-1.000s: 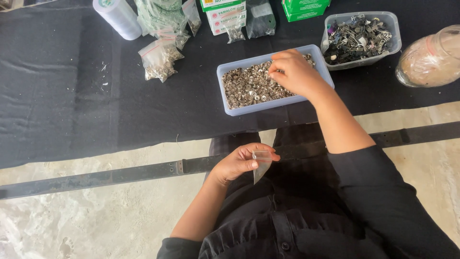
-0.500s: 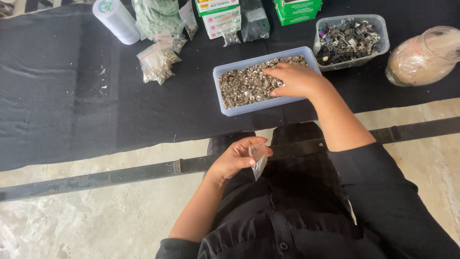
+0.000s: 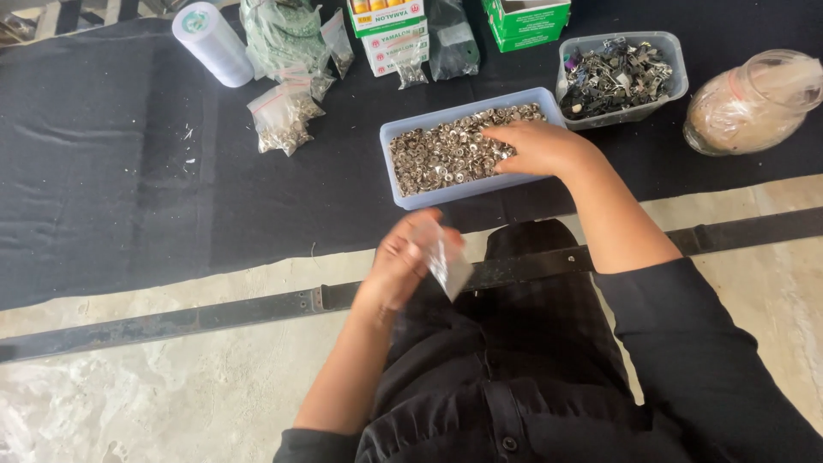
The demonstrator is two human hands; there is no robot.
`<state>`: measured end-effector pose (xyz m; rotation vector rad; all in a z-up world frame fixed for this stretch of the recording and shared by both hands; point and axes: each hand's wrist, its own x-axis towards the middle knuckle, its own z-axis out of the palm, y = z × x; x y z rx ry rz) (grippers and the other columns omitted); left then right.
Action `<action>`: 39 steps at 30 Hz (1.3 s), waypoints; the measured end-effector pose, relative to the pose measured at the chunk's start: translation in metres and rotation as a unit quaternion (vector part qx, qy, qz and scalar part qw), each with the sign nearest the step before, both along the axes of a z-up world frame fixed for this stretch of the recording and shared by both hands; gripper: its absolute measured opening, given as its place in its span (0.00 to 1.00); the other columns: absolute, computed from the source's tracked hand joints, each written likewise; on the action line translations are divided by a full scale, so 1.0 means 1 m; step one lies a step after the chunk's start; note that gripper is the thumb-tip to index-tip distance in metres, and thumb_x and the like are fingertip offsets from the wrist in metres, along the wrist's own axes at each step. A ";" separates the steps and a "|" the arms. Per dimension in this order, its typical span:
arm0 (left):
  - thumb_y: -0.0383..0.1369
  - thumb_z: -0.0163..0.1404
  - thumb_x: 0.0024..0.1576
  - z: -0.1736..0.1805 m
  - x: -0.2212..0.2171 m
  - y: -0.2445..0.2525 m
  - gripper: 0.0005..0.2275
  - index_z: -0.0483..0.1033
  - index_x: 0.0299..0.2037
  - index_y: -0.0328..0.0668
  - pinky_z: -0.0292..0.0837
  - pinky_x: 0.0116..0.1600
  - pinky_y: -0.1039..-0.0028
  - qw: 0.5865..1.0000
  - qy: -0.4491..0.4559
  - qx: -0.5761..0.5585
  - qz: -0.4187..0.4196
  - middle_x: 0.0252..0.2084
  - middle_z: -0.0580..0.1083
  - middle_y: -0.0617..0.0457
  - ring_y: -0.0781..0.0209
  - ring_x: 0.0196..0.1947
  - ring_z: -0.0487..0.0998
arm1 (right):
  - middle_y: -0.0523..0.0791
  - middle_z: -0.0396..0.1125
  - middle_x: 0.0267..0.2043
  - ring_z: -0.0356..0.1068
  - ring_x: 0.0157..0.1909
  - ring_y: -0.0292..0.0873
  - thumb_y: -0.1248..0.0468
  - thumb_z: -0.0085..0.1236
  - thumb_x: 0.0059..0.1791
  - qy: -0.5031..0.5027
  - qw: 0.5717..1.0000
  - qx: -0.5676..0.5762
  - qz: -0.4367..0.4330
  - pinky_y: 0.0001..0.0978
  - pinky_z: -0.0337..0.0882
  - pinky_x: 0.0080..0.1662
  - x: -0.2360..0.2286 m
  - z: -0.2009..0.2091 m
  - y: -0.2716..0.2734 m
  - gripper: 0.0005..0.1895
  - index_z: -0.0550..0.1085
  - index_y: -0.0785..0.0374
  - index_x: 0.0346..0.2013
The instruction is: Sorting and bagging small metal fasteners into plastic zip-lock bags.
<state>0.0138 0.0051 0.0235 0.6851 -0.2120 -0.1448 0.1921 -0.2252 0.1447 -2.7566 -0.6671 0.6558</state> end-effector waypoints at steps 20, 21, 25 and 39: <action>0.31 0.66 0.57 0.019 0.161 0.000 0.27 0.68 0.66 0.39 0.75 0.61 0.60 0.872 -0.132 0.381 0.280 0.58 0.76 0.42 0.47 0.59 0.77 | 0.60 0.63 0.65 0.66 0.64 0.66 0.62 0.59 0.50 -0.043 0.999 0.008 -0.009 0.58 0.71 0.56 0.006 -0.018 0.014 0.29 0.70 0.55 0.67; 0.31 0.66 0.57 0.020 0.160 -0.002 0.28 0.68 0.66 0.39 0.67 0.69 0.55 0.854 -0.140 0.411 0.286 0.59 0.76 0.42 0.44 0.65 0.72 | 0.60 0.65 0.63 0.67 0.63 0.66 0.67 0.57 0.50 -0.049 0.998 0.032 -0.011 0.56 0.71 0.56 0.002 -0.017 0.015 0.25 0.73 0.59 0.63; 0.31 0.66 0.56 0.033 0.148 -0.004 0.28 0.68 0.66 0.39 0.63 0.71 0.52 0.811 -0.143 0.489 0.289 0.57 0.77 0.41 0.44 0.65 0.72 | 0.58 0.67 0.59 0.68 0.62 0.64 0.70 0.58 0.49 -0.055 0.995 0.084 -0.020 0.56 0.69 0.58 0.018 -0.035 0.009 0.20 0.77 0.63 0.57; 0.35 0.66 0.56 0.030 0.156 0.004 0.29 0.69 0.67 0.42 0.61 0.72 0.51 0.792 -0.132 0.526 0.281 0.57 0.78 0.43 0.45 0.66 0.71 | 0.64 0.61 0.65 0.62 0.67 0.67 0.65 0.64 0.48 0.002 0.987 0.161 -0.009 0.56 0.67 0.63 0.024 -0.029 0.009 0.30 0.70 0.65 0.65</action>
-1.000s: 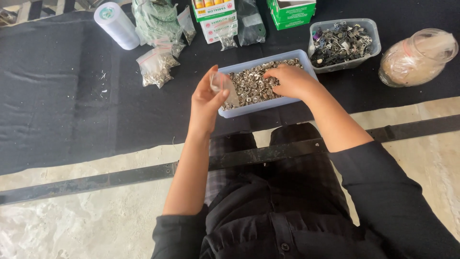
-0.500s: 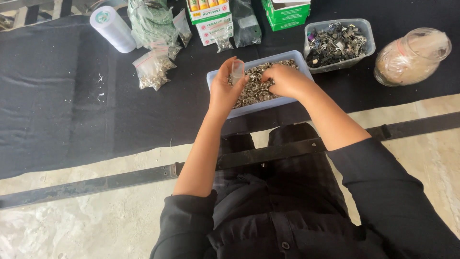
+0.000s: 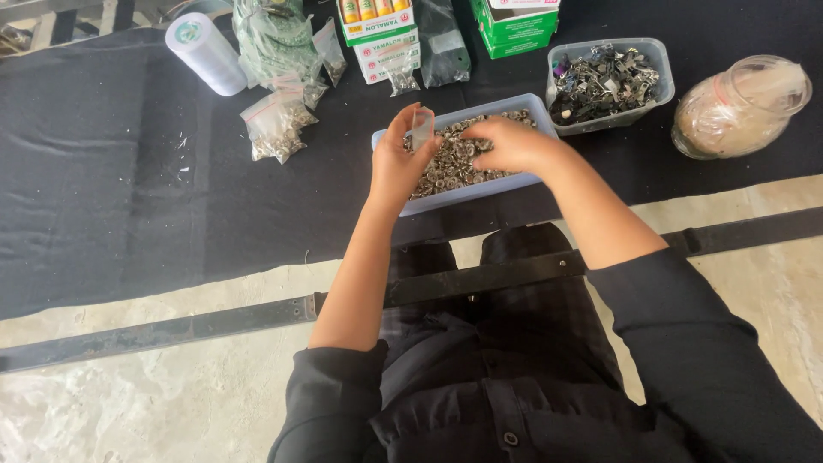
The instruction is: Sorting and bagging small metal fasteners into plastic zip-lock bags.
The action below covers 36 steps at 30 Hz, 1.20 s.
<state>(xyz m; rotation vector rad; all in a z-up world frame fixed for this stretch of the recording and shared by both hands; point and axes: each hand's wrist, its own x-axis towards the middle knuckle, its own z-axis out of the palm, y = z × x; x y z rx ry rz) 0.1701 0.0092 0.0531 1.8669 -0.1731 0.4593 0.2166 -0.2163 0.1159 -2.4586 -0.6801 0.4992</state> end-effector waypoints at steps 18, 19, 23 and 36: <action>0.38 0.67 0.56 -0.002 -0.008 0.007 0.32 0.67 0.69 0.46 0.64 0.70 0.53 0.999 0.039 0.007 -0.036 0.57 0.78 0.43 0.44 0.64 0.73 | 0.54 0.73 0.50 0.79 0.48 0.49 0.72 0.53 0.51 0.294 0.808 0.480 -0.176 0.44 0.83 0.51 0.016 -0.042 -0.024 0.14 0.74 0.68 0.52; 0.38 0.67 0.56 -0.002 -0.008 0.007 0.32 0.67 0.69 0.46 0.64 0.70 0.53 0.999 0.039 0.007 -0.037 0.57 0.78 0.43 0.44 0.64 0.73 | 0.54 0.73 0.50 0.79 0.48 0.49 0.72 0.53 0.51 0.293 0.808 0.479 -0.176 0.44 0.83 0.51 0.016 -0.042 -0.025 0.14 0.74 0.68 0.52; 0.38 0.67 0.55 -0.003 -0.008 0.005 0.32 0.67 0.69 0.46 0.63 0.70 0.54 0.998 0.044 0.001 -0.049 0.56 0.79 0.44 0.45 0.65 0.73 | 0.58 0.72 0.54 0.78 0.52 0.51 0.67 0.48 0.54 0.361 0.748 0.528 -0.174 0.48 0.82 0.55 0.024 -0.047 -0.031 0.18 0.72 0.70 0.57; 0.35 0.70 0.50 -0.003 -0.003 0.003 0.32 0.71 0.65 0.47 0.67 0.68 0.54 0.996 0.026 0.065 -0.051 0.55 0.79 0.45 0.45 0.61 0.76 | 0.55 0.69 0.61 0.74 0.58 0.49 0.80 0.44 0.46 0.354 0.750 0.541 -0.137 0.49 0.79 0.60 0.010 -0.037 -0.029 0.31 0.67 0.70 0.65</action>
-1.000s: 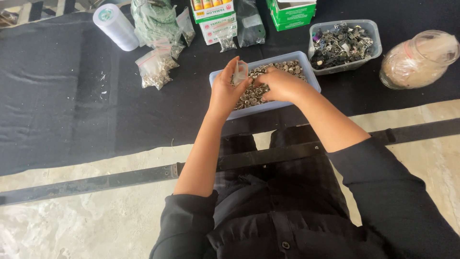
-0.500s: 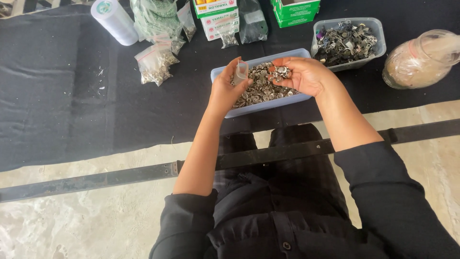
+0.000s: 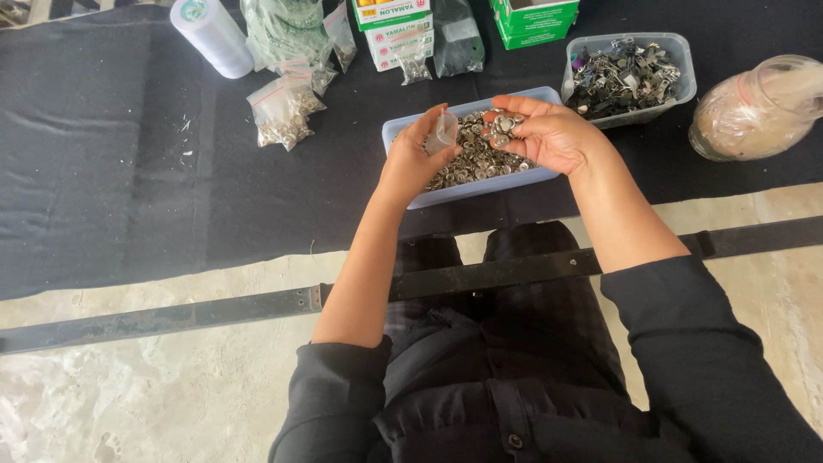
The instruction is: Sorting and bagging small metal fasteners into plastic zip-lock bags.
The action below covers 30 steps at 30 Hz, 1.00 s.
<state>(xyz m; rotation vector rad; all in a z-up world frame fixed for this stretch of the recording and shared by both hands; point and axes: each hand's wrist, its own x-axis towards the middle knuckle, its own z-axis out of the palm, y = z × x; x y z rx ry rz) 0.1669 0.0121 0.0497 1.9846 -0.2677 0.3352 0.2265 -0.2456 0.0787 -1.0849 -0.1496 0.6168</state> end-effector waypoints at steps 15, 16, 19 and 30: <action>0.37 0.68 0.52 -0.008 0.008 0.006 0.33 0.68 0.68 0.46 0.65 0.69 0.54 0.991 -0.029 0.126 -0.023 0.57 0.77 0.41 0.40 0.61 0.75 | 0.61 0.62 0.67 0.52 0.74 0.62 0.76 0.47 0.52 -0.303 0.881 -0.360 0.049 0.58 0.53 0.71 -0.014 0.016 0.011 0.23 0.74 0.63 0.61; 0.37 0.68 0.52 -0.006 0.007 0.005 0.33 0.68 0.68 0.46 0.65 0.69 0.54 0.991 -0.028 0.127 -0.024 0.57 0.77 0.41 0.40 0.61 0.75 | 0.61 0.62 0.67 0.52 0.74 0.62 0.76 0.47 0.52 -0.303 0.881 -0.360 0.048 0.58 0.53 0.71 -0.018 0.028 0.013 0.23 0.74 0.63 0.61; 0.37 0.66 0.54 -0.002 0.005 0.005 0.33 0.67 0.69 0.46 0.65 0.69 0.55 0.991 0.011 0.131 -0.021 0.58 0.76 0.41 0.40 0.62 0.74 | 0.57 0.62 0.69 0.55 0.73 0.62 0.76 0.48 0.51 -0.330 0.814 -0.463 0.122 0.55 0.58 0.69 -0.023 0.049 0.018 0.25 0.72 0.62 0.64; 0.37 0.65 0.54 0.013 -0.002 0.003 0.31 0.68 0.68 0.48 0.66 0.68 0.56 0.991 0.043 0.125 -0.024 0.57 0.77 0.42 0.41 0.60 0.75 | 0.57 0.64 0.65 0.65 0.65 0.63 0.68 0.53 0.50 -0.399 0.585 -0.672 0.218 0.52 0.75 0.53 -0.019 0.035 0.045 0.30 0.68 0.53 0.69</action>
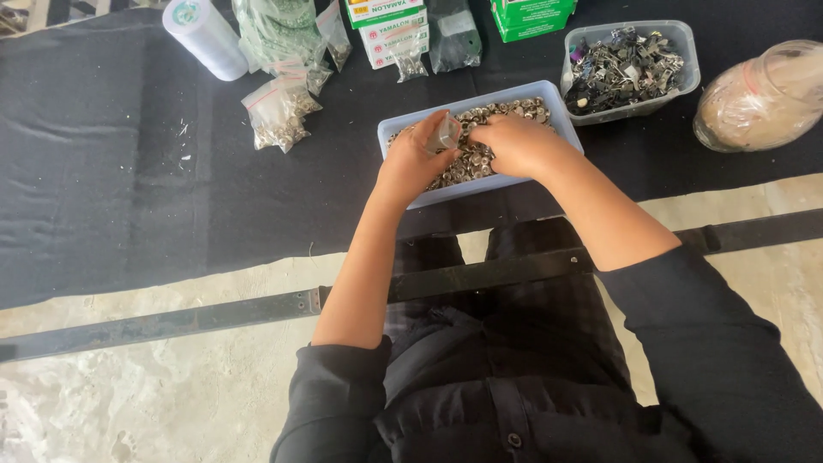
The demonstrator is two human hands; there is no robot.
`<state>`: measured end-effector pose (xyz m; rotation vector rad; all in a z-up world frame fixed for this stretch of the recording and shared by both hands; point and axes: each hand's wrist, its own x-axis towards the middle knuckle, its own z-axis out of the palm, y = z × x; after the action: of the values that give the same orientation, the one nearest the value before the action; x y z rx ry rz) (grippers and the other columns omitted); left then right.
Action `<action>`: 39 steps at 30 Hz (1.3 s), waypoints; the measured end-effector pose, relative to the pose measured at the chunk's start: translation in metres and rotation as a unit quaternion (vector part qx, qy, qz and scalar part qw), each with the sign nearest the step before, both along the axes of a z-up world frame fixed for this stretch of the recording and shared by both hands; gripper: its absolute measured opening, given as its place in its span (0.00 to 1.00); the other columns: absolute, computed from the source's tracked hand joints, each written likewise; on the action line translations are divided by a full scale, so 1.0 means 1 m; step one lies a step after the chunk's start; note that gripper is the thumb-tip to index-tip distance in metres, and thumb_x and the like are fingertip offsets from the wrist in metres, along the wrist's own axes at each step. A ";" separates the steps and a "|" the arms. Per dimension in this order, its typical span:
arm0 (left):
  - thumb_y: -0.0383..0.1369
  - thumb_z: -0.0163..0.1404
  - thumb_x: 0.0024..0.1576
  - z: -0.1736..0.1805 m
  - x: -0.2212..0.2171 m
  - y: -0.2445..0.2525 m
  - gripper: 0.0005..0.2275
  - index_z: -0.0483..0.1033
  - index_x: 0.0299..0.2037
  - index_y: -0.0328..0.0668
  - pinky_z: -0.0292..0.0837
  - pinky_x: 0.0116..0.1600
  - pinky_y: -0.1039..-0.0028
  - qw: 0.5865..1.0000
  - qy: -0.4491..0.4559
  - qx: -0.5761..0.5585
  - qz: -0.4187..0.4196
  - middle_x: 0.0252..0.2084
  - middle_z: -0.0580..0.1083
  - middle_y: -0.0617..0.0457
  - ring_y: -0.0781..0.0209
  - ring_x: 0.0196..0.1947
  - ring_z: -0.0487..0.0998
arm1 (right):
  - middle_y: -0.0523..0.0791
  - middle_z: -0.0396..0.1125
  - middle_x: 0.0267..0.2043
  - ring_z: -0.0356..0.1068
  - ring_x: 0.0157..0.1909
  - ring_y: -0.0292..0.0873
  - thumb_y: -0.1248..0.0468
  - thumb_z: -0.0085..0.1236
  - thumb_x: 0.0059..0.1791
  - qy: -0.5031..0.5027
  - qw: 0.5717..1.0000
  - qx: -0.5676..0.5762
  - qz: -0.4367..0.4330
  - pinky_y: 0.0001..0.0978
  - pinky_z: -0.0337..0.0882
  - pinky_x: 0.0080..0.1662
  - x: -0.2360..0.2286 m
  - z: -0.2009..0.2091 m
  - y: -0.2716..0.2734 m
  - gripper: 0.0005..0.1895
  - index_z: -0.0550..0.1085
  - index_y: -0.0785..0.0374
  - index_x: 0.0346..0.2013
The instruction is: Sorting and bagging small metal fasteners into plastic zip-lock bags.
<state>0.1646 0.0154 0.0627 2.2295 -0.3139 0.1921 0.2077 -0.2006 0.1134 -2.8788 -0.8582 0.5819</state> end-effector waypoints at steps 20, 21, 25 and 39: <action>0.42 0.57 0.60 0.006 -0.004 -0.008 0.21 0.71 0.63 0.55 0.75 0.53 0.68 0.970 -0.016 -0.244 0.009 0.59 0.77 0.57 0.64 0.54 0.77 | 0.52 0.73 0.46 0.75 0.52 0.49 0.72 0.54 0.52 0.342 0.706 0.560 -0.266 0.42 0.80 0.57 0.036 -0.019 -0.049 0.09 0.74 0.66 0.47; 0.44 0.57 0.59 0.008 -0.004 -0.012 0.22 0.71 0.63 0.55 0.79 0.47 0.72 0.970 0.005 -0.243 0.007 0.57 0.78 0.58 0.69 0.48 0.78 | 0.53 0.73 0.45 0.75 0.52 0.50 0.72 0.53 0.52 0.360 0.684 0.578 -0.261 0.44 0.79 0.60 0.036 -0.018 -0.051 0.11 0.74 0.67 0.49; 0.44 0.58 0.58 -0.003 0.002 -0.021 0.24 0.71 0.64 0.49 0.72 0.57 0.63 0.986 -0.009 -0.167 0.016 0.59 0.78 0.53 0.55 0.59 0.78 | 0.51 0.70 0.47 0.75 0.53 0.51 0.74 0.53 0.50 0.368 0.677 0.581 -0.264 0.43 0.77 0.63 0.038 -0.015 -0.055 0.14 0.73 0.66 0.51; 0.43 0.57 0.58 -0.013 0.003 -0.025 0.22 0.70 0.60 0.47 0.68 0.51 0.56 0.998 -0.068 -0.011 0.005 0.49 0.81 0.50 0.40 0.48 0.76 | 0.51 0.72 0.44 0.76 0.49 0.44 0.73 0.57 0.49 0.239 0.811 0.480 -0.232 0.37 0.81 0.57 0.016 0.039 -0.025 0.12 0.75 0.67 0.47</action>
<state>0.1675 -0.0097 0.0493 2.2013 -0.3720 0.3531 0.2235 -0.2252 0.1529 -1.7714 -0.2101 0.5457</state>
